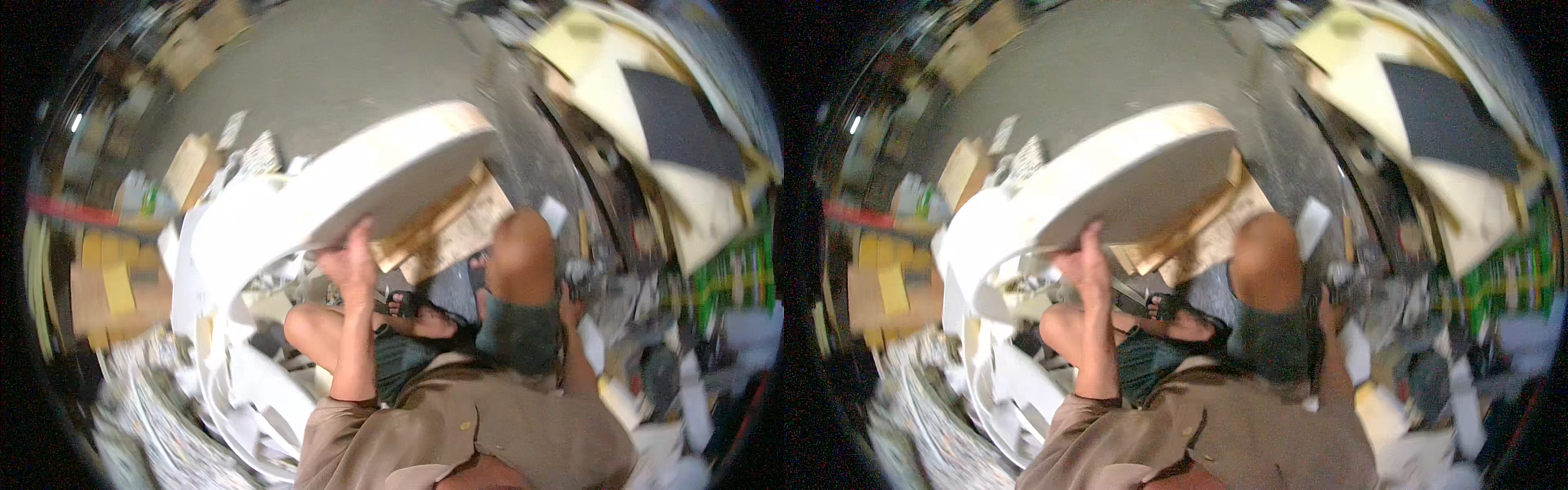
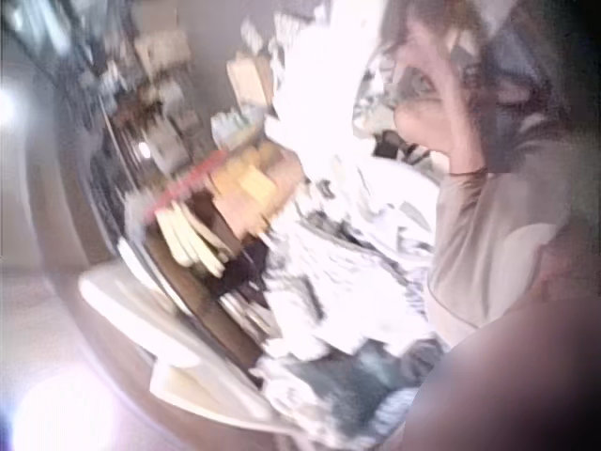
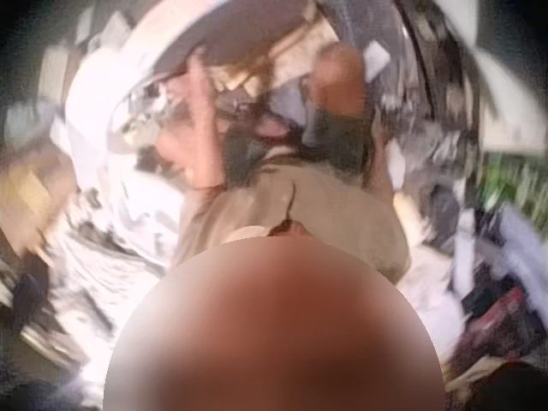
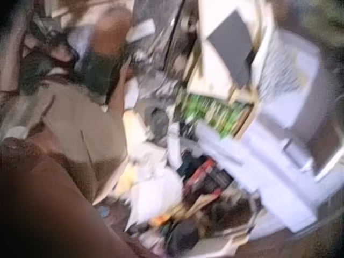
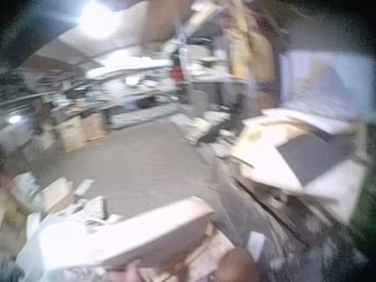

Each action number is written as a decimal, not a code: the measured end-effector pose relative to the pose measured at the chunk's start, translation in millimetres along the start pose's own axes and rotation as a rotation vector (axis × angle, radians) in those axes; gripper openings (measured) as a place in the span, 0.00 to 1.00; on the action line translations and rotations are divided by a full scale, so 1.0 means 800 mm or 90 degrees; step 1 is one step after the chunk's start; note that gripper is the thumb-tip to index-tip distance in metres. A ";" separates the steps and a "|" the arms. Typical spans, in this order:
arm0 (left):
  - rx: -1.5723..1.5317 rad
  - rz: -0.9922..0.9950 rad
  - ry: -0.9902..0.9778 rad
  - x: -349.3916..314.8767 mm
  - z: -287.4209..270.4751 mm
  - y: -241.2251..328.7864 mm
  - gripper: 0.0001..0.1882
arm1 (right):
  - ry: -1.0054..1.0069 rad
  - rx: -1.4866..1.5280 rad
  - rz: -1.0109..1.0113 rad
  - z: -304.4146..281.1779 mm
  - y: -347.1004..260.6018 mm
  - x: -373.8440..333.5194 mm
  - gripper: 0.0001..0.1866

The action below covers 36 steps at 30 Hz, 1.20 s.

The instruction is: The person applies adhesive to a curved wooden piece using a spray gun, then presses a white foam strip onto the glued surface. The person repeats this process with additional foam strips, aligning and smoothing them along the wood.

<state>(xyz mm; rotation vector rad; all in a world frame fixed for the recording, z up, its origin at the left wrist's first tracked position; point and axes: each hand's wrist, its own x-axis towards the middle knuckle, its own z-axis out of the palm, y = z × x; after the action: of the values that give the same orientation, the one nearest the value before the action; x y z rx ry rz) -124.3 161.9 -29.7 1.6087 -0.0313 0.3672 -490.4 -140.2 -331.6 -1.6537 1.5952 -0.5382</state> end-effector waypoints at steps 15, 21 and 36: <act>-0.104 0.150 -0.186 -0.038 -0.017 -0.005 0.22 | -0.124 0.263 -0.221 -0.192 -0.214 0.002 0.32; -0.116 0.182 -0.205 -0.038 -0.019 -0.019 0.21 | -0.117 0.176 -0.382 -0.306 -0.398 -0.138 0.19; -0.158 0.159 -0.202 -0.048 -0.024 -0.019 0.15 | -0.619 0.037 -0.431 -0.224 -0.600 -0.353 0.39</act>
<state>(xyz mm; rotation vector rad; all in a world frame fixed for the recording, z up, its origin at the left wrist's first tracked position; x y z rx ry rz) -160.7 174.6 -53.8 1.4051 -0.5049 0.2828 -349.9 58.1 200.4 -1.9456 0.3108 -0.0392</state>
